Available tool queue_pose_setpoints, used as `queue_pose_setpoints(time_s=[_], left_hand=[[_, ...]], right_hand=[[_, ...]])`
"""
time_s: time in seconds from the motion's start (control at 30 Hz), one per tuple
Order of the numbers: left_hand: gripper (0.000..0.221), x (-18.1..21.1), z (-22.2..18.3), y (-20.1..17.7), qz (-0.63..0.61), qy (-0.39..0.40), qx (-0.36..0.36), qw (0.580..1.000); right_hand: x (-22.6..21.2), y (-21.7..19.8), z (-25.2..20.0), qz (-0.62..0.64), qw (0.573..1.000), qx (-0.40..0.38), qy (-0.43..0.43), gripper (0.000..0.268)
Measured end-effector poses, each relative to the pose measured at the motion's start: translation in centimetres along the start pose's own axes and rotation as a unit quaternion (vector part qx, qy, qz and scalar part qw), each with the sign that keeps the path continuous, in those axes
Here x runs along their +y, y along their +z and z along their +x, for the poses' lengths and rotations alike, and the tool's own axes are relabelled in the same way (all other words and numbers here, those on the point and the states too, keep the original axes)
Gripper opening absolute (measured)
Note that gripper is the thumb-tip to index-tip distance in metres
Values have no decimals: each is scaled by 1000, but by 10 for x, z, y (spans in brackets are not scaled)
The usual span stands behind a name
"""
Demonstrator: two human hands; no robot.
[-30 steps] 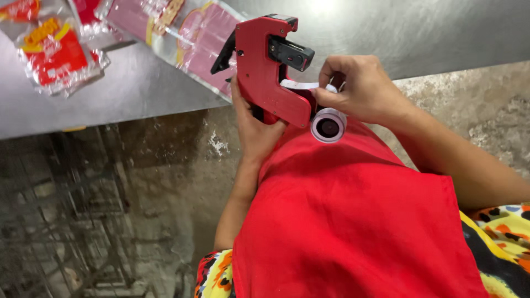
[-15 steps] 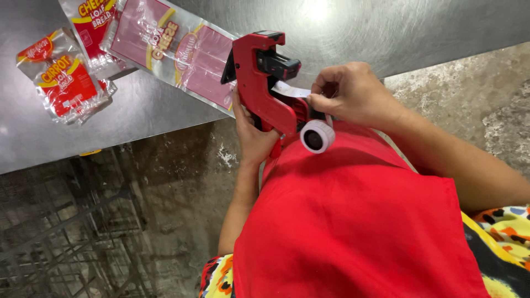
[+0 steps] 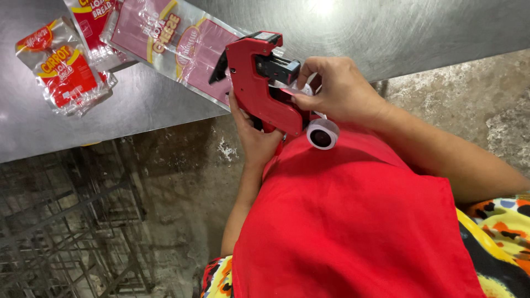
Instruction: The person labels several plastic bags containing bread by hand using a red labeling tool.
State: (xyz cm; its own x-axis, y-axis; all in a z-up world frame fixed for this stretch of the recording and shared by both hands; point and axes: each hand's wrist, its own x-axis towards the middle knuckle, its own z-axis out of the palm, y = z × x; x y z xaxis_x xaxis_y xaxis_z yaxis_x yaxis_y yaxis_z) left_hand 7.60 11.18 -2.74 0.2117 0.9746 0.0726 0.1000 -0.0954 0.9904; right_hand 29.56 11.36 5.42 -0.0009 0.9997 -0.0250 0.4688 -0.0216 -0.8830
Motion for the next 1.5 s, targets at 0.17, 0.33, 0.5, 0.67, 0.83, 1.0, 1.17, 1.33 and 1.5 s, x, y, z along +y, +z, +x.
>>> queue_pose_setpoints(time_s=[0.17,0.33,0.5,0.67,0.83,1.0,1.17,1.33,1.5], left_hand=[[124,13,2,1,22,13,-6,1000],[123,19,2,2,36,38,-6,999],[125,14,1,1,31,22,5,999],[130,2,-1,-2,-47,10,-43,998],[131,-1,-4,2,-76,-14,-55,995],[131,-3,0,0,-52,32,-64,996],[131,-1,6,-9,-19,41,-49,998],[130,-3,7,-14,12,18,-29,999],[124,-20,10,-14,-1,16,39,999]], right_hand=[[13,3,1,-29,999,-6,-25,17],[20,7,1,18,998,-13,56,14],[41,18,-3,133,989,-13,67,11],[65,16,5,453,868,-92,182,22],[74,18,13,442,864,-83,225,34],[70,13,16,425,860,-98,264,39],[58,-2,9,373,901,-132,178,31],[50,-10,8,302,932,-140,142,21],[50,-10,1,284,929,-164,170,7]])
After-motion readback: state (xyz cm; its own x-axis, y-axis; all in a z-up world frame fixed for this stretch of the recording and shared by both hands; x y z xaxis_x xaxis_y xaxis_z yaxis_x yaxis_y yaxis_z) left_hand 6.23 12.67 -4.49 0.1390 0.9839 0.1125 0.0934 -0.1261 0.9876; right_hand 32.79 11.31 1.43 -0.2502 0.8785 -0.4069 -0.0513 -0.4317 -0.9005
